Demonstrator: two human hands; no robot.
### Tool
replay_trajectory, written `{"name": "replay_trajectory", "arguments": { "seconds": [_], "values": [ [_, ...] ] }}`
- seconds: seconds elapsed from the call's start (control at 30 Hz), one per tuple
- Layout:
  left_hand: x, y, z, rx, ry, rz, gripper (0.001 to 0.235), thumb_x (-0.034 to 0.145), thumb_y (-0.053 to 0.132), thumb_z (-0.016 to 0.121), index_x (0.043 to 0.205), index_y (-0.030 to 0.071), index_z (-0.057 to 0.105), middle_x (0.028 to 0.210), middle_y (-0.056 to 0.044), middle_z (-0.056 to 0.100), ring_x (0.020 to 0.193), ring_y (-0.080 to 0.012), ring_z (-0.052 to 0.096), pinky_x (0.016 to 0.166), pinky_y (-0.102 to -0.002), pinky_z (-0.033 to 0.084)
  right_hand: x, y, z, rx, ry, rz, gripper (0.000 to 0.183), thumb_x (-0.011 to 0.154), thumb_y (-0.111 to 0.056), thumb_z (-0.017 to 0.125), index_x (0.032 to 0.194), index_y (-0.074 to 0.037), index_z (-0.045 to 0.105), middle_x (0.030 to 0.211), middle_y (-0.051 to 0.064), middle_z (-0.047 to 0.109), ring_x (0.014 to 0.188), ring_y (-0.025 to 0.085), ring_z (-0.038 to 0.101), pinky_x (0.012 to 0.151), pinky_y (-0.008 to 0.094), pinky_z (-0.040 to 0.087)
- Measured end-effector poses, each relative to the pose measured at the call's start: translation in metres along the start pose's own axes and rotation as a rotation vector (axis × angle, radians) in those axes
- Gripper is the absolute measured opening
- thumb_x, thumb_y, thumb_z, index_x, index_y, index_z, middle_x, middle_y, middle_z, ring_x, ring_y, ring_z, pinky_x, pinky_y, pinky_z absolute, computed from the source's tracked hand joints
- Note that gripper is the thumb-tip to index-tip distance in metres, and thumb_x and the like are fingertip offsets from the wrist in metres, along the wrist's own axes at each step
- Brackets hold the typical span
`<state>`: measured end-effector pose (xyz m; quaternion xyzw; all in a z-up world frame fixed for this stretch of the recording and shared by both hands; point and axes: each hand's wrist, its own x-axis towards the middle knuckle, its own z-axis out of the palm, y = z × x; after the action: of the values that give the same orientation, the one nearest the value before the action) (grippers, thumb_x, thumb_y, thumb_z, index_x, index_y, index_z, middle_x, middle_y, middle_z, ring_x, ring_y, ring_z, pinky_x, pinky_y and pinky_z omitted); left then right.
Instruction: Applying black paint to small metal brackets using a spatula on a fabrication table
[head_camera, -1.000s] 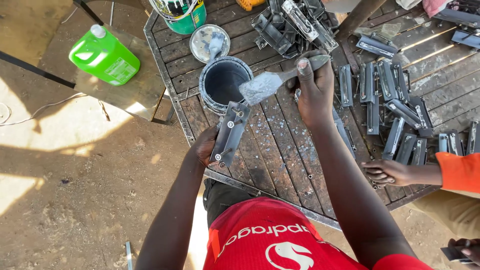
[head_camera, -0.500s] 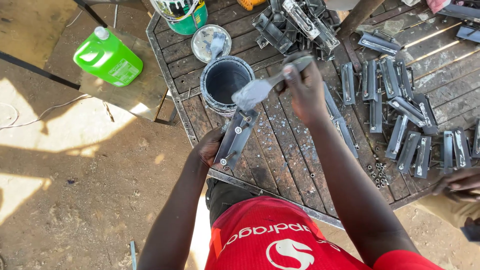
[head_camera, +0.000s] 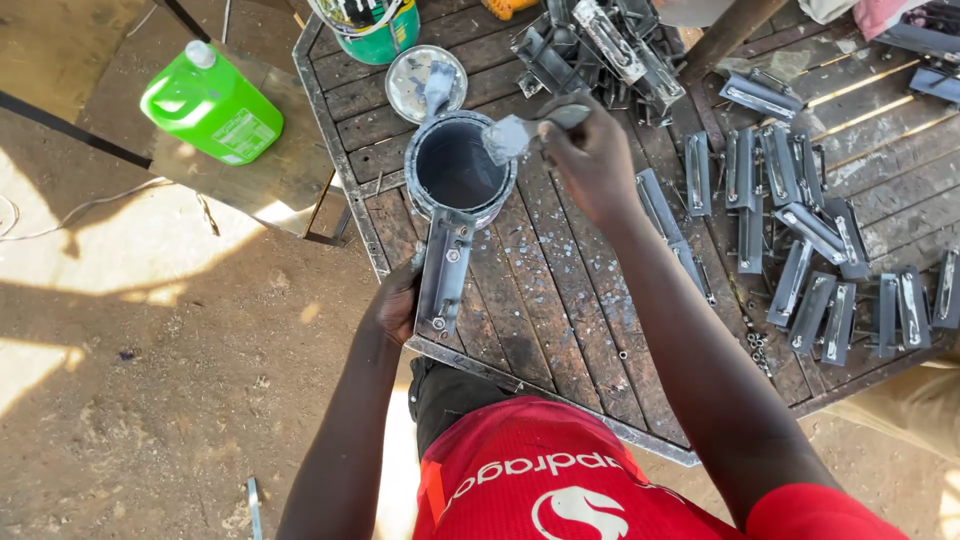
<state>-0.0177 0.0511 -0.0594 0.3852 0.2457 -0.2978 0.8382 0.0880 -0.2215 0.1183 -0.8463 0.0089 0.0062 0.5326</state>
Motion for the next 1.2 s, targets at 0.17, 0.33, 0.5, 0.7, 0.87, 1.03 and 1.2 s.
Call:
{"name": "replay_trajectory", "arguments": {
  "seconds": [0.17,0.33,0.5,0.7,0.87,1.03,1.2],
  "values": [
    [-0.025,0.009,-0.011,-0.112,0.031,0.061,0.042,0.094,0.038,0.067,0.119,0.004,0.071,0.098,-0.018,0.075,0.082,-0.0301,0.075,0.066,-0.044,0.064,0.041,0.014,0.055,-0.266,-0.212,-0.003,0.028,0.100,-0.020,0.059,0.126,-0.007,0.062,0.094,0.008,0.075,0.079,0.022,0.071,0.067,0.040,0.056],
    [-0.021,0.009,-0.038,-0.176,0.110,0.129,0.034,0.095,0.032,0.071,0.113,0.003,0.075,0.098,-0.020,0.076,0.087,-0.0342,0.078,0.073,-0.046,0.066,0.075,0.048,0.104,-0.381,-0.395,0.006,0.046,0.106,-0.022,0.056,0.140,0.008,0.054,0.088,0.017,0.072,0.067,0.026,0.068,0.055,0.047,0.055],
    [-0.042,0.038,-0.016,-0.192,0.123,0.145,0.034,0.093,0.030,0.072,0.115,0.004,0.074,0.100,-0.020,0.076,0.089,-0.0341,0.077,0.074,-0.045,0.066,0.089,0.102,0.136,-0.633,-0.415,-0.036,0.027,0.097,-0.031,0.063,0.115,-0.013,0.071,0.088,0.015,0.073,0.084,0.041,0.073,0.069,0.053,0.059],
    [-0.022,0.035,-0.028,-0.180,0.091,0.113,0.037,0.096,0.033,0.072,0.117,0.003,0.073,0.096,-0.018,0.076,0.085,-0.0309,0.078,0.071,-0.044,0.067,0.066,0.046,0.094,-0.480,-0.161,-0.024,0.029,0.094,-0.033,0.063,0.108,-0.008,0.067,0.088,0.025,0.069,0.087,0.050,0.068,0.069,0.065,0.048],
    [0.003,0.035,-0.020,-0.145,0.091,0.067,0.034,0.093,0.032,0.074,0.114,0.005,0.075,0.095,-0.020,0.076,0.082,-0.0321,0.078,0.069,-0.044,0.066,0.049,0.066,0.063,-0.343,-0.060,-0.011,0.032,0.098,-0.021,0.058,0.119,0.002,0.062,0.075,0.018,0.067,0.073,0.041,0.068,0.061,0.058,0.049],
    [-0.009,0.040,0.005,-0.072,0.067,0.097,0.037,0.091,0.034,0.076,0.116,0.006,0.074,0.095,-0.017,0.076,0.081,-0.0281,0.077,0.068,-0.042,0.066,0.027,0.071,0.052,-0.284,0.029,0.058,0.023,0.088,-0.029,0.065,0.099,-0.008,0.066,0.077,0.019,0.067,0.080,0.042,0.069,0.068,0.054,0.048],
    [-0.020,0.031,0.010,-0.063,0.086,0.097,0.037,0.092,0.034,0.076,0.117,0.008,0.075,0.097,-0.017,0.077,0.082,-0.0291,0.077,0.068,-0.042,0.066,0.017,0.060,0.047,-0.392,-0.005,0.096,0.030,0.084,-0.033,0.063,0.096,-0.005,0.069,0.080,0.023,0.068,0.085,0.049,0.068,0.071,0.060,0.047]
  ]
}}
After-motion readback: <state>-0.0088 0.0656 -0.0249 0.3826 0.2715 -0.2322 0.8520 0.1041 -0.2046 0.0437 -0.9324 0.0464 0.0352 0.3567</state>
